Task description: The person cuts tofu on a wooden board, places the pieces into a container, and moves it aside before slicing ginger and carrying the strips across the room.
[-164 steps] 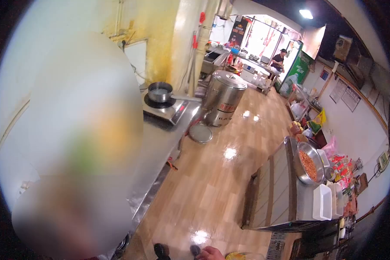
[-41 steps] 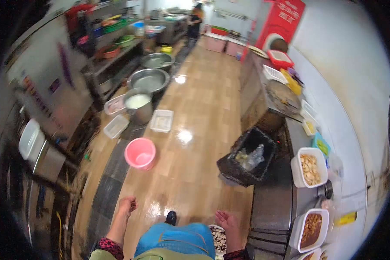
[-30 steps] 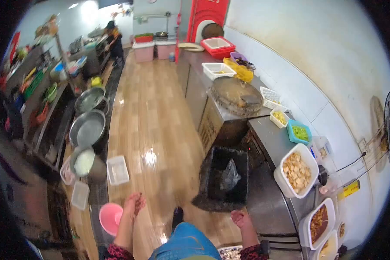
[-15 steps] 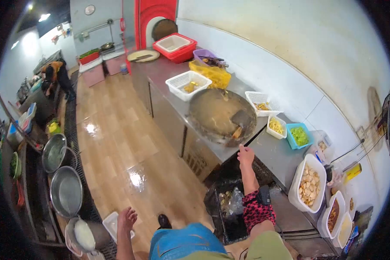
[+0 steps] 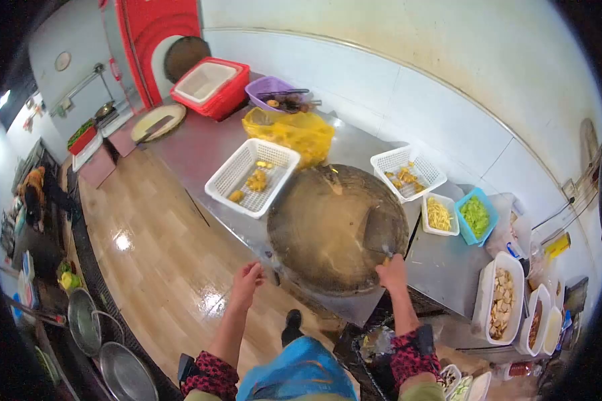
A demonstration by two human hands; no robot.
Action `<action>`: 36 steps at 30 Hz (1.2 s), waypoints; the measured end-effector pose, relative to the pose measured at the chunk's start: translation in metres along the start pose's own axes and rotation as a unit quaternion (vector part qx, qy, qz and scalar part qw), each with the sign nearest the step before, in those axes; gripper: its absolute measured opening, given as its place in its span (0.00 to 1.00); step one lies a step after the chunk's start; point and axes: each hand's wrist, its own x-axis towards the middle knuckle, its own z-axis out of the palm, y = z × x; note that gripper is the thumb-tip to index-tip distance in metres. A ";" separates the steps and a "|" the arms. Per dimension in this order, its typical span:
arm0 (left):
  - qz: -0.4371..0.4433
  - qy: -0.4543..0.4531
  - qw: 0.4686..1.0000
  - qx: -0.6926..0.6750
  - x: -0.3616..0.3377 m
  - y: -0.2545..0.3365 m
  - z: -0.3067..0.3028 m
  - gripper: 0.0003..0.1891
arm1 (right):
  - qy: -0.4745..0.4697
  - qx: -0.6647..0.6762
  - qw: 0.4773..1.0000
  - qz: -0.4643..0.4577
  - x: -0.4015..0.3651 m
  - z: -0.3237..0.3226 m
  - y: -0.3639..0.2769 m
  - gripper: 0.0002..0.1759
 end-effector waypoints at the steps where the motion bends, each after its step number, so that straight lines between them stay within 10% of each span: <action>1: 0.060 -0.001 0.996 0.073 0.021 0.009 0.010 0.17 | -0.075 0.172 0.979 0.074 0.004 -0.009 0.007 0.24; 7: 0.038 0.033 0.979 0.200 0.113 0.042 0.037 0.21 | -0.129 0.387 0.890 0.201 0.013 -0.025 0.020 0.13; 13: 0.266 0.079 0.848 0.451 0.142 0.030 0.052 0.22 | -0.076 0.348 0.904 0.236 -0.016 -0.027 0.024 0.08; 19: 0.100 -0.036 0.923 0.369 0.138 0.064 0.087 0.28 | 0.077 0.300 0.936 0.170 -0.036 -0.003 0.027 0.14; 21: 0.240 -0.004 0.832 0.501 0.125 0.055 0.082 0.37 | 0.070 0.296 0.931 0.202 -0.037 -0.011 0.000 0.15; 25: 0.211 -0.087 0.776 0.587 0.104 0.085 0.090 0.45 | 0.093 0.365 0.893 0.248 -0.040 -0.001 -0.040 0.14; 31: 0.256 -0.201 0.669 0.668 0.130 0.142 0.094 0.24 | -0.033 0.426 0.831 0.357 -0.036 0.011 -0.097 0.10; 33: 0.006 -0.286 0.635 0.717 0.142 0.171 0.109 0.19 | -0.033 0.408 0.843 0.348 -0.036 0.017 -0.105 0.10; 36: 0.221 -0.355 0.633 0.651 0.160 0.166 0.133 0.11 | -0.042 0.406 0.841 0.354 -0.037 0.019 -0.114 0.09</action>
